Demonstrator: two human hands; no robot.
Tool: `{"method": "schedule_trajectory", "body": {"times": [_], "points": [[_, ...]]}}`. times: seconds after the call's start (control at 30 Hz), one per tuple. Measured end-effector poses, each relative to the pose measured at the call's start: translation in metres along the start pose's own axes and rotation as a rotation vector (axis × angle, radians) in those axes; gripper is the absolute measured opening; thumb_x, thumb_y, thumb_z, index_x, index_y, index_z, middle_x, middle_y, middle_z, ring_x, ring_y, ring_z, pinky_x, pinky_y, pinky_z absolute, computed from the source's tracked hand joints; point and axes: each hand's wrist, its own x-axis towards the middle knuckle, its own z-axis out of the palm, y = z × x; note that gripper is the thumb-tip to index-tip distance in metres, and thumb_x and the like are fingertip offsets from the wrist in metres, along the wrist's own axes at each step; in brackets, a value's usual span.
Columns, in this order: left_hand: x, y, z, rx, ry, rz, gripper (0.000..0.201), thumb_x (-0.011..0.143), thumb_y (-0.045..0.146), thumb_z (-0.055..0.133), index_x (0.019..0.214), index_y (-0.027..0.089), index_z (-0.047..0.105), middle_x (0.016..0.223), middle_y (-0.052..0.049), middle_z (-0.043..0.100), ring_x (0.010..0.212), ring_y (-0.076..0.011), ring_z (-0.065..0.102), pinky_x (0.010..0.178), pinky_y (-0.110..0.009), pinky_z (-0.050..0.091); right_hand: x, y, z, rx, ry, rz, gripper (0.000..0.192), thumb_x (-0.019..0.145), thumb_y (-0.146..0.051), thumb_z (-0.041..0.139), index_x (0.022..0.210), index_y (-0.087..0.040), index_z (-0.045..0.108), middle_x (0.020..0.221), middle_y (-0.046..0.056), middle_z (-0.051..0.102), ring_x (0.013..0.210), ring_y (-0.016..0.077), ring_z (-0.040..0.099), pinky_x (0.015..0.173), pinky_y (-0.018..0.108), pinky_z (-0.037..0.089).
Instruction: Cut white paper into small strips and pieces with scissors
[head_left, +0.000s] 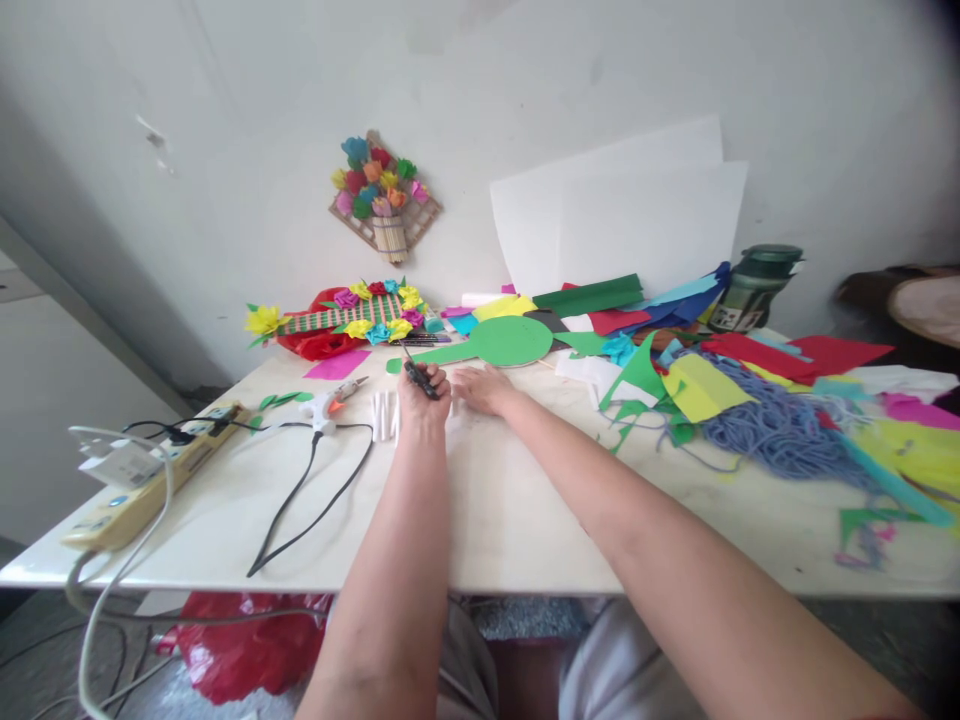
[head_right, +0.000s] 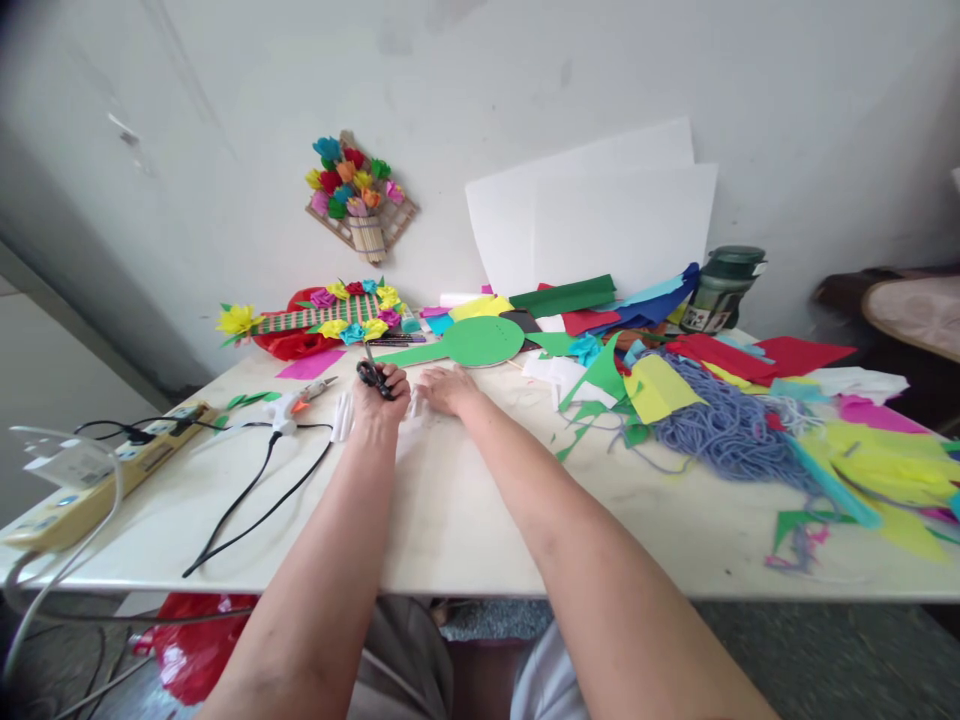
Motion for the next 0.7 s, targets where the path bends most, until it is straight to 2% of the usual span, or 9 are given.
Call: {"method": "schedule_trajectory", "body": {"times": [0.17, 0.3, 0.47, 0.53, 0.63, 0.7], "points": [[-0.002, 0.001, 0.0, 0.015, 0.004, 0.008, 0.039, 0.085, 0.043, 0.042, 0.056, 0.016, 0.042, 0.047, 0.003, 0.036, 0.036, -0.0043, 0.029, 0.032, -0.016, 0.016, -0.02, -0.005, 0.002, -0.096, 0.091, 0.171, 0.054, 0.09, -0.045, 0.026, 0.124, -0.011, 0.049, 0.134, 0.016, 0.046, 0.122, 0.0245, 0.041, 0.105, 0.046, 0.013], [-0.003, -0.002, 0.002, 0.006, 0.002, -0.012, 0.039, 0.084, 0.045, 0.043, 0.057, 0.017, 0.042, 0.046, 0.003, 0.037, 0.036, -0.0045, 0.028, 0.032, -0.016, 0.015, -0.048, -0.006, -0.003, -0.181, 0.109, 0.269, 0.053, 0.09, -0.043, 0.028, 0.121, -0.008, 0.052, 0.126, 0.019, 0.052, 0.118, 0.0262, 0.044, 0.102, 0.045, 0.018], [-0.002, -0.01, 0.003, 0.06, 0.001, -0.033, 0.04, 0.083, 0.048, 0.045, 0.057, 0.017, 0.043, 0.046, 0.003, 0.038, 0.036, -0.005, 0.031, 0.032, -0.016, 0.016, -0.068, -0.009, -0.01, -0.33, 0.051, 0.418, 0.048, 0.088, -0.035, 0.031, 0.1, -0.004, 0.066, 0.108, 0.025, 0.061, 0.105, 0.034, 0.051, 0.096, 0.051, 0.019], [-0.001, -0.014, 0.003, 0.089, -0.002, -0.042, 0.04, 0.083, 0.048, 0.044, 0.058, 0.017, 0.044, 0.046, 0.003, 0.039, 0.035, -0.0051, 0.031, 0.032, -0.016, 0.016, -0.069, -0.009, -0.012, -0.314, 0.101, 0.393, 0.047, 0.088, -0.031, 0.031, 0.104, -0.003, 0.064, 0.11, 0.025, 0.06, 0.107, 0.033, 0.05, 0.098, 0.049, 0.017], [0.0, -0.017, 0.002, 0.122, -0.032, -0.05, 0.039, 0.083, 0.046, 0.044, 0.059, 0.016, 0.045, 0.046, 0.002, 0.041, 0.035, -0.0052, 0.032, 0.032, -0.016, 0.015, -0.063, -0.006, -0.011, -0.202, 0.165, 0.232, 0.051, 0.09, -0.032, 0.026, 0.13, -0.006, 0.044, 0.134, 0.018, 0.044, 0.126, 0.0265, 0.034, 0.106, 0.045, 0.009], [0.0, -0.018, 0.001, 0.141, -0.059, -0.05, 0.039, 0.083, 0.047, 0.045, 0.059, 0.016, 0.045, 0.046, 0.002, 0.042, 0.035, -0.0053, 0.033, 0.031, -0.015, 0.016, -0.057, -0.004, -0.009, -0.103, 0.021, 0.156, 0.056, 0.091, -0.039, 0.019, 0.139, -0.012, 0.031, 0.145, 0.009, 0.031, 0.134, 0.0218, 0.023, 0.108, 0.045, 0.007]]}}
